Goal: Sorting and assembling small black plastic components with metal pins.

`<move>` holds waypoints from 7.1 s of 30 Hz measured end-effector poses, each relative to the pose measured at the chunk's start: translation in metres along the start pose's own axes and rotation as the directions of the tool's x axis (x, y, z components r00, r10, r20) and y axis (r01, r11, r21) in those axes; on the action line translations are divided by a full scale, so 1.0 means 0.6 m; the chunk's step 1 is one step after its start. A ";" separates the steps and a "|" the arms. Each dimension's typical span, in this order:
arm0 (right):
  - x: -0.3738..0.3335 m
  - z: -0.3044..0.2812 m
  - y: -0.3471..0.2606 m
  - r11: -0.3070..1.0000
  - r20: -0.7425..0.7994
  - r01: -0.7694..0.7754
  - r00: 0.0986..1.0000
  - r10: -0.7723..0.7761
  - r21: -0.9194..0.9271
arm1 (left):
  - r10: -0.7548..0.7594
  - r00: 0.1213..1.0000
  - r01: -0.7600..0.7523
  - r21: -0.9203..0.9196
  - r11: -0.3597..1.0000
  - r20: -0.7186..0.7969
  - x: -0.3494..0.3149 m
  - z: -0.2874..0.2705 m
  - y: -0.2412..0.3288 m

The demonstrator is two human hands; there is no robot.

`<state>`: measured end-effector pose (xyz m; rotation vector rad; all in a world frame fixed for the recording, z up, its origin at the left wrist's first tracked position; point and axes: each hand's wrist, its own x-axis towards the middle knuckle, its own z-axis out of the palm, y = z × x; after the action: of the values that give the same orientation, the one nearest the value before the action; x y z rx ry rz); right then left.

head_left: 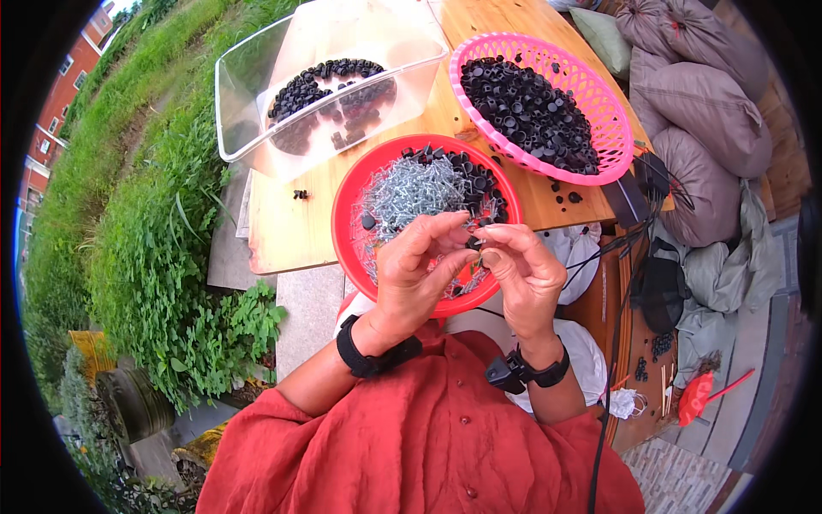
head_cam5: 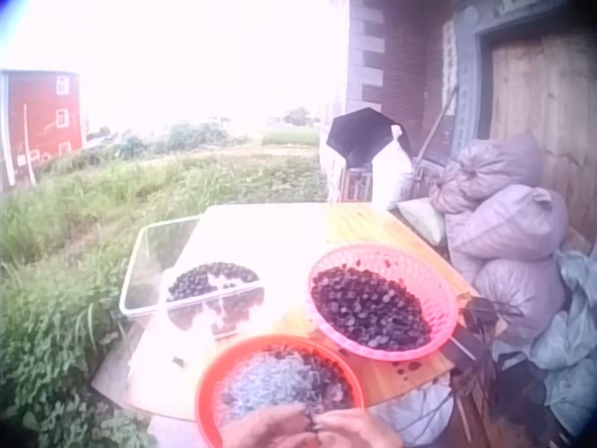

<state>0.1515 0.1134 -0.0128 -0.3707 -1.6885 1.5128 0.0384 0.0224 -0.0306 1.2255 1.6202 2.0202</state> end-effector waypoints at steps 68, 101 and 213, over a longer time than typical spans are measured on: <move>-0.003 0.062 -0.007 0.957 -0.031 -0.035 0.998 0.046 0.289 | -0.465 0.760 0.648 -0.576 0.498 0.454 0.034 -0.110 0.013; -0.019 0.075 -0.025 0.948 -0.013 0.073 0.997 -0.081 -0.311 | -0.421 0.789 0.615 -0.584 0.530 0.449 0.001 -0.120 0.002; -0.041 0.072 -0.023 0.981 -0.051 0.087 0.996 -0.079 0.175 | 0.161 0.976 -0.192 0.234 0.953 0.146 -0.020 -0.051 0.081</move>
<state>0.1398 0.0637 -0.0070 -0.2345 -1.5030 1.5670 0.0366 -0.0224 0.0074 1.6050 1.7989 1.8361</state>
